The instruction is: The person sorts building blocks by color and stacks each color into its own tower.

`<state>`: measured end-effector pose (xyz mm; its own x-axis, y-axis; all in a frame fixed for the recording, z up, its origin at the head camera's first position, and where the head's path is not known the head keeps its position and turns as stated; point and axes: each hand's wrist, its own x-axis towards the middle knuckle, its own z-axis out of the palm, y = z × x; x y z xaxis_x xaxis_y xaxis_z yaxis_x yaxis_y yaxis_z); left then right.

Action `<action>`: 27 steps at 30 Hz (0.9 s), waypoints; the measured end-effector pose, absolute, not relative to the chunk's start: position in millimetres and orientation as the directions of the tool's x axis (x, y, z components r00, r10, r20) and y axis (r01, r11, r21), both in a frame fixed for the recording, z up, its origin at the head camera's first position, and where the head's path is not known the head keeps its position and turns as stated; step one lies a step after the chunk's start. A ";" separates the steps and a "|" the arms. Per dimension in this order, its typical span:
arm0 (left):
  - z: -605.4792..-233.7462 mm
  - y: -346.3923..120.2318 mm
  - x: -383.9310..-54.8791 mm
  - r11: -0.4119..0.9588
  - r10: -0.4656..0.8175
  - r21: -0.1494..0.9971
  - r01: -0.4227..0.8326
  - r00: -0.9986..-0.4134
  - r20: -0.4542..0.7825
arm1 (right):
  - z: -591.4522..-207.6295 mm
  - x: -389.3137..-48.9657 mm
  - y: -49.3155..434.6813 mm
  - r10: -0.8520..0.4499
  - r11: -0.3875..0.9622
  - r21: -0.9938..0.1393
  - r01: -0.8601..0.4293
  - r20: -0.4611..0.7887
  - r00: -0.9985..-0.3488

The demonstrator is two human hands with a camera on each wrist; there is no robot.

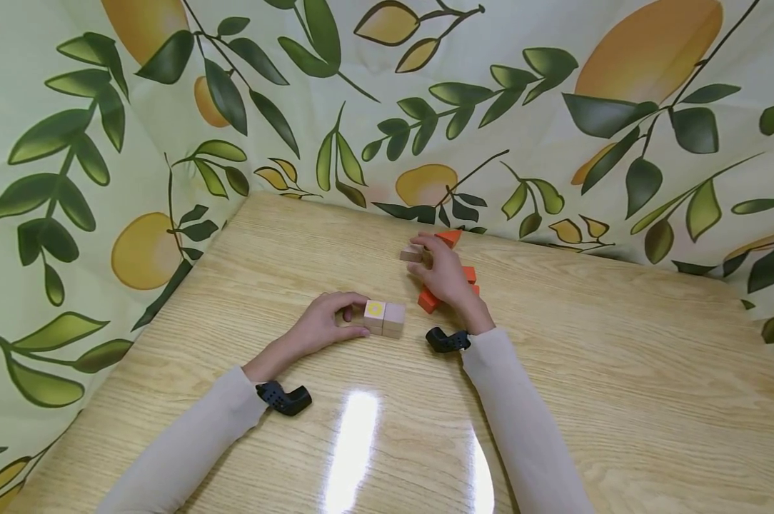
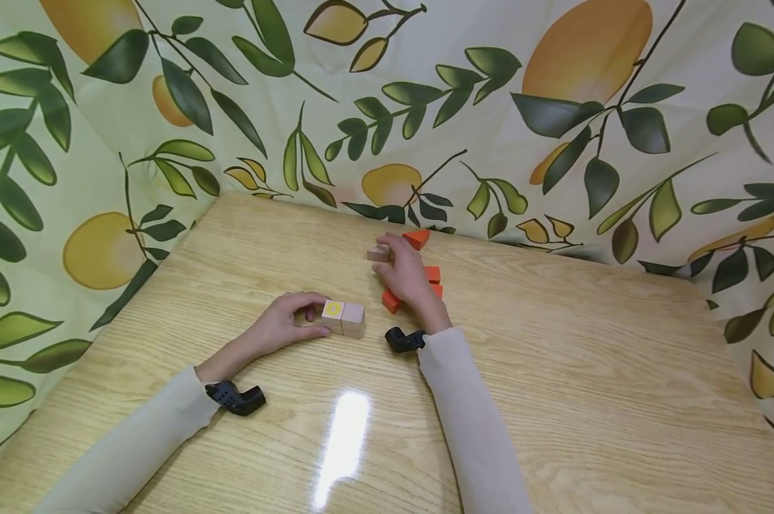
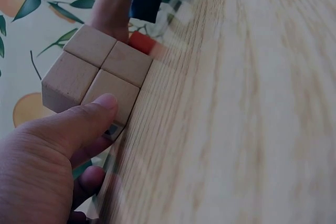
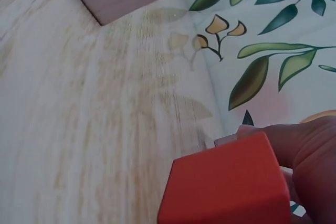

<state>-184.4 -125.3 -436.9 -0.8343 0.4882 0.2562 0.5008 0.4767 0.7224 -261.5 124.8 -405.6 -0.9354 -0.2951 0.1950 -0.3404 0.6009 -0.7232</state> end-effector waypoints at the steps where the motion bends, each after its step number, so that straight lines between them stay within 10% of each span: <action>1: -436.8 -125.0 -184.6 0.476 0.489 0.723 0.501 -0.834 0.256 | -405.6 -261.7 124.6 -0.299 0.602 -0.723 -0.339 0.190 -0.935; 27: -437.9 -124.8 -184.3 0.475 0.486 0.722 0.503 -0.834 0.261 | -404.7 -257.4 118.6 -0.349 0.612 -0.661 -0.435 0.268 -0.898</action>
<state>-184.3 -124.8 -437.9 -0.8340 0.4859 0.2615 0.5033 0.4754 0.7216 -257.4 118.6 -404.7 -0.8981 -0.3490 0.2676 -0.4347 0.6121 -0.6606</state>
